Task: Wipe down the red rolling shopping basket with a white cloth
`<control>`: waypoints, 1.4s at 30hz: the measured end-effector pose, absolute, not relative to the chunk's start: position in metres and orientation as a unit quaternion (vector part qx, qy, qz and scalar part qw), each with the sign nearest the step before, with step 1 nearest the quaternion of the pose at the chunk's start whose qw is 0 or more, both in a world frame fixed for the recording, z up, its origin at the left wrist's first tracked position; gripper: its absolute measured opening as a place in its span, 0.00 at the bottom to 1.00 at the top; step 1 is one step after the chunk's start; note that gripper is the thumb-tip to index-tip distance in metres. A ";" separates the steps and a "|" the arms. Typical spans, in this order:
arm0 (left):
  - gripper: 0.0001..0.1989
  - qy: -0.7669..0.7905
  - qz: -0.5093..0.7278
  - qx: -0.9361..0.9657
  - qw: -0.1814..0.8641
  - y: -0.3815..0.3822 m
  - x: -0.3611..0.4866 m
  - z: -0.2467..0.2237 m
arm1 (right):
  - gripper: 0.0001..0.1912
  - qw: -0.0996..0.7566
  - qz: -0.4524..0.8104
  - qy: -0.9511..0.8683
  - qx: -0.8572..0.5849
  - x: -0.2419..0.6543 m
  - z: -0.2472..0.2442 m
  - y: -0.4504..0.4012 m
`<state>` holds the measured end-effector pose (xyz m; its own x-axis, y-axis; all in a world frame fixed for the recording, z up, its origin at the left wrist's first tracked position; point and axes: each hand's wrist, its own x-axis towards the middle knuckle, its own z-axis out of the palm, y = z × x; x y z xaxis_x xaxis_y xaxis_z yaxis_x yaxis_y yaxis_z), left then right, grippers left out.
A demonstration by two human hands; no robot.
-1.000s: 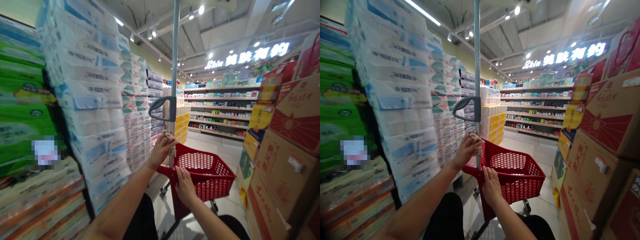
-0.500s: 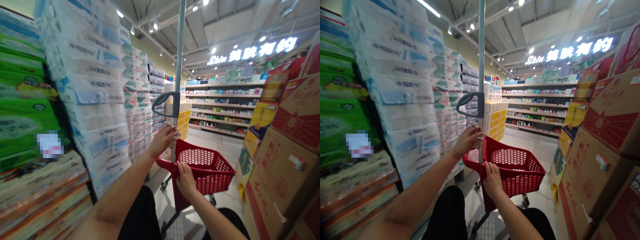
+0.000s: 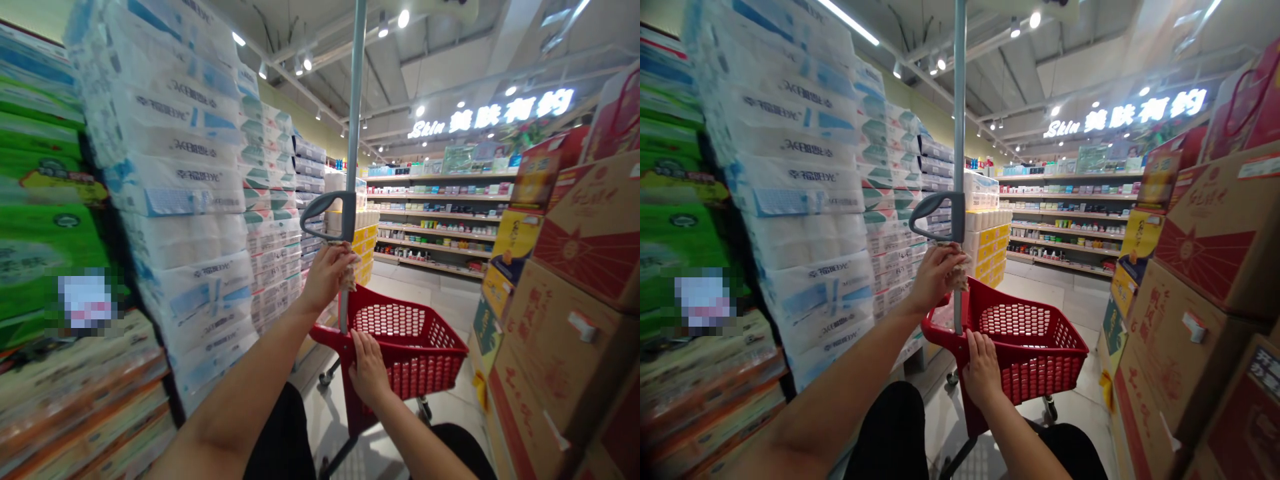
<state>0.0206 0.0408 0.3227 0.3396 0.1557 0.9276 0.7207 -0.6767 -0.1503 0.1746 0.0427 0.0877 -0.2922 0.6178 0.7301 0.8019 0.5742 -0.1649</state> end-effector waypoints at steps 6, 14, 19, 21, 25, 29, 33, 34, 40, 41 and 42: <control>0.14 -0.290 -0.445 -0.792 0.300 0.033 0.019 0.301 | 0.39 0.392 -0.124 -0.794 -0.448 0.177 0.088 0.038; 0.14 -0.292 -0.505 -0.751 0.310 0.040 0.028 0.329 | 0.39 0.416 -0.129 -0.781 -0.447 0.175 0.086 0.036; 0.14 -0.293 -0.460 -0.793 0.272 0.034 0.021 0.277 | 0.39 0.409 -0.120 -0.794 -0.434 0.179 0.089 0.034; 0.13 -0.289 -0.451 -0.802 0.265 0.034 0.017 0.276 | 0.39 0.408 -0.118 -0.796 -0.431 0.179 0.090 0.035; 0.12 -0.292 -0.462 -0.799 0.252 0.039 0.015 0.277 | 0.38 0.413 -0.110 -0.790 -0.440 0.176 0.089 0.039; 0.14 -0.296 -0.458 -0.812 0.207 0.039 0.012 0.248 | 0.37 0.407 -0.108 -0.792 -0.442 0.176 0.089 0.040; 0.14 -0.293 -0.458 -0.816 0.197 0.039 0.010 0.247 | 0.38 0.398 -0.108 -0.802 -0.432 0.179 0.091 0.039; 0.13 -0.289 -0.467 -0.810 0.207 0.040 0.011 0.254 | 0.38 0.398 -0.106 -0.801 -0.434 0.179 0.092 0.038; 0.12 -0.305 -0.463 -0.801 0.224 0.038 0.015 0.251 | 0.38 0.404 -0.097 -0.795 -0.441 0.179 0.091 0.037; 0.11 -0.311 -0.453 -0.806 0.222 0.037 0.015 0.242 | 0.38 0.402 -0.097 -0.797 -0.440 0.179 0.091 0.037; 0.12 -0.318 -0.436 -0.813 0.217 0.036 0.014 0.235 | 0.38 0.400 -0.098 -0.799 -0.439 0.180 0.090 0.038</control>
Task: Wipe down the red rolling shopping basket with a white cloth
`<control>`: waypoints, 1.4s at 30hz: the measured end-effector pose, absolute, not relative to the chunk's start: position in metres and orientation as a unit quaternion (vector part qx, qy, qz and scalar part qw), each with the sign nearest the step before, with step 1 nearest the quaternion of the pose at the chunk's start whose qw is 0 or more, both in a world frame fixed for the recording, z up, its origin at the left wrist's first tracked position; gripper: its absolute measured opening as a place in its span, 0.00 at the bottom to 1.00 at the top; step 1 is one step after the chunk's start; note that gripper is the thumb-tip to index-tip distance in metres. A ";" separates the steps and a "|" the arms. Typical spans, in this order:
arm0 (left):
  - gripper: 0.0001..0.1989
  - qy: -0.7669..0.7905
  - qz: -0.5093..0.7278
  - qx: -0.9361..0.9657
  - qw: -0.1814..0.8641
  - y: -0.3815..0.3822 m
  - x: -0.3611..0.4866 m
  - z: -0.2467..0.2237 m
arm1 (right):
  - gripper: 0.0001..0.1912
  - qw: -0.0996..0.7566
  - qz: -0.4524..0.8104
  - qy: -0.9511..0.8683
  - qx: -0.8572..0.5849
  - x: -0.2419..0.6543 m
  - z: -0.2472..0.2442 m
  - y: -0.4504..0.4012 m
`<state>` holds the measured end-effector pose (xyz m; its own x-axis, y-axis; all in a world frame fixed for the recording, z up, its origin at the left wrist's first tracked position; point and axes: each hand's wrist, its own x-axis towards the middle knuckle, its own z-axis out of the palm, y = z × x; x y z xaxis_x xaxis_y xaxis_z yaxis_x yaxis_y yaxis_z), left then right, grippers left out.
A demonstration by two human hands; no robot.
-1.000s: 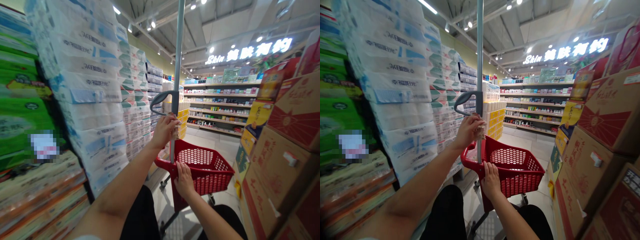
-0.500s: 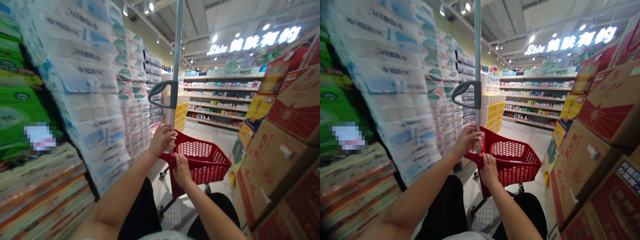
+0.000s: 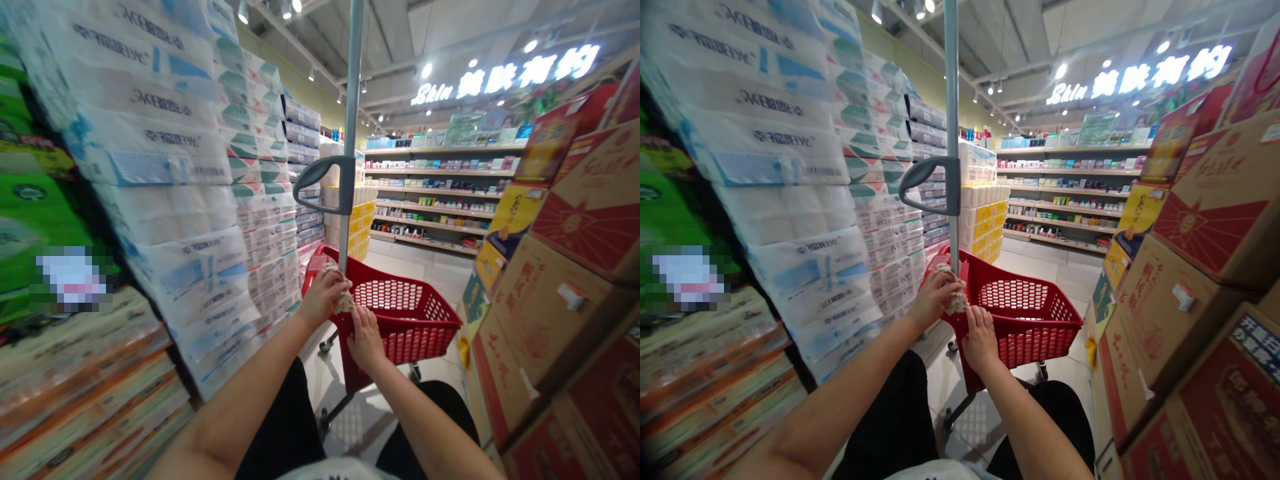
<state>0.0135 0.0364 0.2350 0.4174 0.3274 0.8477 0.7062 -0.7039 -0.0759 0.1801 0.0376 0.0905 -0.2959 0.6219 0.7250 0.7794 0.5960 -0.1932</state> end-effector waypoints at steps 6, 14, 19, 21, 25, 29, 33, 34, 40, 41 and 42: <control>0.11 -0.311 -0.362 -0.849 0.226 0.037 0.007 0.232 | 0.38 0.396 -0.100 -0.800 -0.440 0.181 0.092 0.040; 0.09 -0.336 -0.342 -0.855 0.195 0.027 0.010 0.201 | 0.39 0.402 -0.105 -0.803 -0.428 0.183 0.092 0.039; 0.09 -0.339 -0.359 -0.846 0.203 0.028 0.009 0.209 | 0.40 0.407 -0.098 -0.799 -0.432 0.182 0.092 0.039; 0.09 -0.336 -0.355 -0.849 0.202 0.027 0.010 0.206 | 0.39 0.410 -0.099 -0.796 -0.434 0.181 0.091 0.039; 0.10 -0.335 -0.332 -0.864 0.177 0.026 0.009 0.194 | 0.33 0.413 -0.108 -0.798 -0.426 0.182 0.090 0.040; 0.11 -0.341 -0.358 -0.849 0.185 0.028 0.008 0.198 | 0.25 0.427 -0.122 -0.791 -0.420 0.184 0.090 0.043; 0.12 -0.344 -0.366 -0.844 0.189 0.027 0.008 0.194 | 0.22 0.456 -0.105 -0.774 -0.426 0.184 0.089 0.048; 0.12 -0.343 -0.359 -0.848 0.183 0.026 0.008 0.192 | 0.22 0.462 -0.099 -0.772 -0.426 0.184 0.089 0.049; 0.12 -0.361 -0.379 -0.831 0.190 0.026 0.004 0.195 | 0.22 0.476 -0.109 -0.766 -0.418 0.182 0.088 0.051; 0.12 -0.363 -0.383 -0.827 0.195 0.026 0.004 0.196 | 0.22 0.475 -0.114 -0.763 -0.424 0.181 0.088 0.050; 0.12 -0.364 -0.382 -0.827 0.197 0.025 0.004 0.195 | 0.22 0.474 -0.120 -0.759 -0.430 0.180 0.087 0.049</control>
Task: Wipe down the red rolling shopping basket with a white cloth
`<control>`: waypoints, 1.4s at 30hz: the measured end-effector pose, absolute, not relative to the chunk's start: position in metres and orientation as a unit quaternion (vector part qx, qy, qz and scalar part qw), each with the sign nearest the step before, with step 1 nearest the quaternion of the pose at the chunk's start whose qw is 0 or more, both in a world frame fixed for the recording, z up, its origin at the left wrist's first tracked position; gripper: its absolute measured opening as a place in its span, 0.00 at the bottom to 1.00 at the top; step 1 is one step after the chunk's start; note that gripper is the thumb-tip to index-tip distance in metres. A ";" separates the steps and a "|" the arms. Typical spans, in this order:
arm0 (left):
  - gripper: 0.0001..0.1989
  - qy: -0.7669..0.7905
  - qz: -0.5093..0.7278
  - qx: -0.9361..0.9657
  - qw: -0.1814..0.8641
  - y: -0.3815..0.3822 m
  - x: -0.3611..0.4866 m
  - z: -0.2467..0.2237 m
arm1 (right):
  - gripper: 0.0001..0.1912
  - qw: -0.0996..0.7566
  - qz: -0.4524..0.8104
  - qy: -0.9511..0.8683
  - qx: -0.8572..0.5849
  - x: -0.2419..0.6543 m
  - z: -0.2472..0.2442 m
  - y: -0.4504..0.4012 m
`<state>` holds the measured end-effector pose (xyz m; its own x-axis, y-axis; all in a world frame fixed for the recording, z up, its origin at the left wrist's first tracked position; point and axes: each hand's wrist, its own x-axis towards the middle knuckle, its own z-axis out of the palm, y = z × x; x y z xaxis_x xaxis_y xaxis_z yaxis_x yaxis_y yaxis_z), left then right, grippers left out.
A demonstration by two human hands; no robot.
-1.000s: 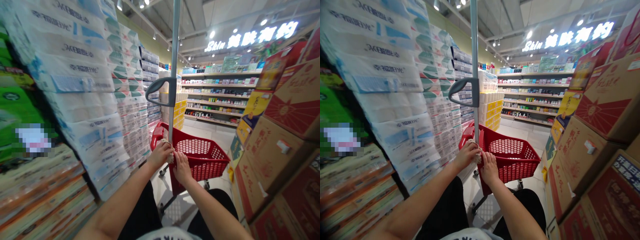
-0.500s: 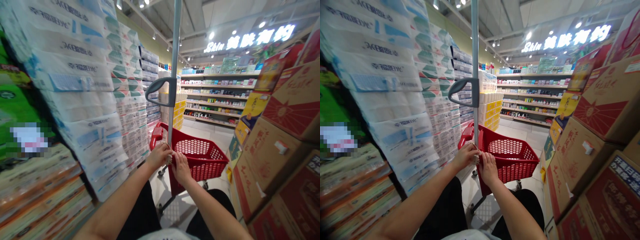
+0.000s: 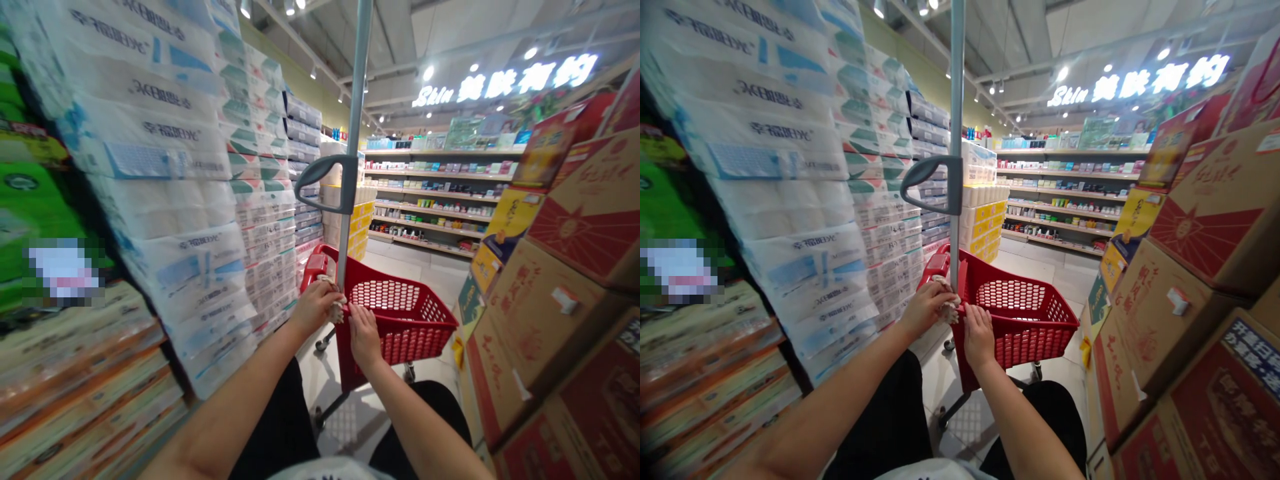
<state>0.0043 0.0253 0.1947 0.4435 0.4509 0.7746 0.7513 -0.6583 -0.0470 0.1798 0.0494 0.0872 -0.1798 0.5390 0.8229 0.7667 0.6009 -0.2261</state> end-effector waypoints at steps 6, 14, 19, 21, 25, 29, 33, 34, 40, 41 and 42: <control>0.11 -0.376 -0.372 -0.829 0.184 0.024 0.006 0.188 | 0.22 0.453 -0.172 -0.754 -0.444 0.177 0.081 0.049; 0.11 -0.366 -0.365 -0.839 0.172 0.025 0.004 0.189 | 0.25 0.421 -0.228 -0.774 -0.414 0.184 0.078 0.052; 0.12 -0.373 -0.381 -0.825 0.189 0.020 0.003 0.193 | 0.24 0.432 -0.229 -0.775 -0.401 0.184 0.077 0.049; 0.13 -0.374 -0.374 -0.827 0.190 0.020 0.003 0.191 | 0.22 0.452 -0.216 -0.764 -0.406 0.181 0.079 0.049; 0.14 -0.391 -0.357 -0.831 0.171 0.020 0.004 0.182 | 0.20 0.502 -0.143 -0.740 -0.424 0.171 0.092 0.054; 0.16 -0.407 -0.346 -0.830 0.161 0.020 0.006 0.180 | 0.18 0.521 -0.116 -0.747 -0.397 0.167 0.104 0.057; 0.17 -0.409 -0.342 -0.831 0.160 0.019 0.004 0.183 | 0.19 0.467 -0.209 -0.787 -0.346 0.173 0.096 0.057; 0.16 -0.408 -0.339 -0.832 0.162 0.019 0.003 0.185 | 0.21 0.445 -0.240 -0.795 -0.336 0.175 0.092 0.058; 0.14 -0.398 -0.347 -0.830 0.182 0.024 0.000 0.197 | 0.27 0.339 -0.340 -0.823 -0.302 0.180 0.083 0.058; 0.13 -0.395 -0.345 -0.831 0.187 0.025 0.000 0.196 | 0.27 0.334 -0.339 -0.826 -0.301 0.180 0.084 0.057; 0.13 -0.388 -0.338 -0.836 0.191 0.025 0.001 0.194 | 0.28 0.334 -0.334 -0.829 -0.300 0.179 0.084 0.056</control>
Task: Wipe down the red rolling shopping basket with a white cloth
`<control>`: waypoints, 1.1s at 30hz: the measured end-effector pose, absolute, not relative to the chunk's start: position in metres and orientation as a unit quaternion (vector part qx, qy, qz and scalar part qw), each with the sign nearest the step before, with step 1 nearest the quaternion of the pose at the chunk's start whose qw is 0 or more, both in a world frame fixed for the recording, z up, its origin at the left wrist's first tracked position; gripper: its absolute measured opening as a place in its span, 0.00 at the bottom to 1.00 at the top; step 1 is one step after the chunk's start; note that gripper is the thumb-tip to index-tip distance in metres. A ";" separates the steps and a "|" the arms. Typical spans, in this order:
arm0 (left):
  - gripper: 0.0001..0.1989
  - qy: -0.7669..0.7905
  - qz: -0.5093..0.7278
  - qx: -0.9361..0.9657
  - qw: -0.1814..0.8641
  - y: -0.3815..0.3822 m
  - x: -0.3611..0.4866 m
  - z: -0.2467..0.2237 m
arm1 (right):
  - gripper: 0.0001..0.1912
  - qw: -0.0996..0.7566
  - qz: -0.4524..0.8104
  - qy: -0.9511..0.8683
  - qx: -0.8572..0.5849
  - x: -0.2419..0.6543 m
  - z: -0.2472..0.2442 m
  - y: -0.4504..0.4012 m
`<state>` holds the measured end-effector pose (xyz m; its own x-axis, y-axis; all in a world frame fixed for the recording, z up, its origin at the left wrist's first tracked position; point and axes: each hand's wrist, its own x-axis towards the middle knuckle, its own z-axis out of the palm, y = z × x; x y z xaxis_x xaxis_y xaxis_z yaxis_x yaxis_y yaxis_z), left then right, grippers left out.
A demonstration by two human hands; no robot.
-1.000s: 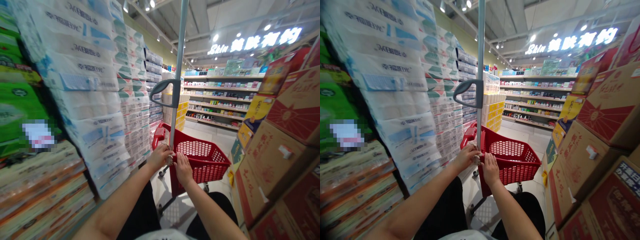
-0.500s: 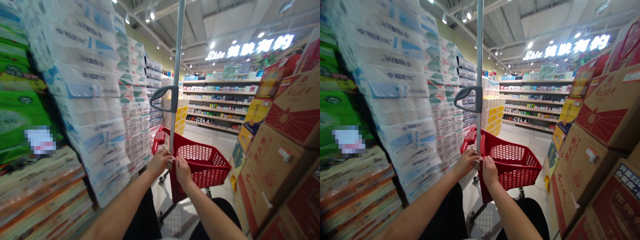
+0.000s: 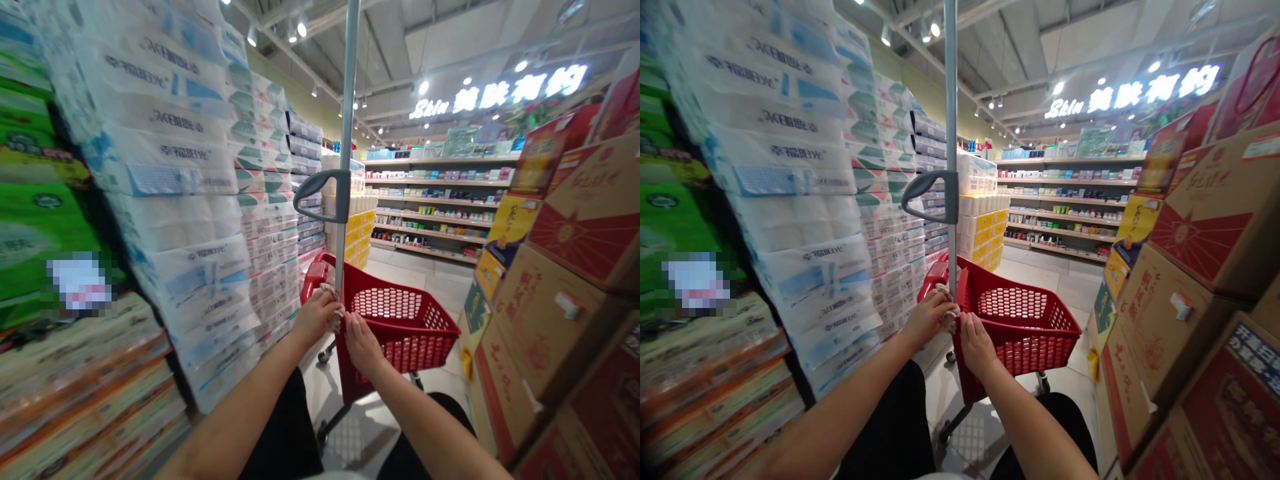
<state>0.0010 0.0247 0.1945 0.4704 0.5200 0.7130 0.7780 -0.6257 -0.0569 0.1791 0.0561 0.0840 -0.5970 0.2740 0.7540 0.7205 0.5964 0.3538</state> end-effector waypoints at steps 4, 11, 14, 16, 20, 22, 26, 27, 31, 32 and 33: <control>0.12 -0.372 -0.319 -0.851 0.190 0.024 0.001 0.192 | 0.25 0.393 -0.296 -0.809 -0.322 0.173 0.087 0.050; 0.13 -0.388 -0.390 -0.808 0.212 0.022 -0.006 0.196 | 0.13 0.535 -0.117 -0.751 -0.369 0.165 0.109 0.049; 0.12 -0.388 -0.383 -0.814 0.202 0.019 -0.007 0.192 | 0.13 0.532 -0.098 -0.759 -0.361 0.167 0.115 0.050; 0.14 -0.399 -0.388 -0.806 0.203 0.018 -0.007 0.192 | 0.13 0.529 -0.102 -0.766 -0.352 0.169 0.115 0.051; 0.15 -0.417 -0.353 -0.817 0.184 0.022 -0.010 0.201 | 0.13 0.520 -0.110 -0.771 -0.351 0.170 0.115 0.052; 0.15 -0.412 -0.328 -0.833 0.168 0.023 -0.010 0.207 | 0.14 0.512 -0.113 -0.774 -0.354 0.170 0.115 0.052; 0.17 -0.411 -0.367 -0.813 0.192 0.017 -0.007 0.205 | 0.14 0.508 -0.119 -0.778 -0.351 0.172 0.115 0.049; 0.17 -0.409 -0.376 -0.807 0.198 0.015 -0.006 0.201 | 0.14 0.511 -0.121 -0.776 -0.350 0.172 0.114 0.048; 0.15 -0.381 -0.362 -0.829 0.190 0.013 -0.001 0.192 | 0.14 0.526 -0.128 -0.768 -0.343 0.172 0.113 0.046; 0.15 -0.375 -0.369 -0.828 0.192 0.014 0.000 0.196 | 0.14 0.527 -0.126 -0.767 -0.345 0.171 0.113 0.046; 0.15 -0.369 -0.385 -0.822 0.199 0.015 0.001 0.203 | 0.13 0.528 -0.122 -0.765 -0.348 0.170 0.113 0.046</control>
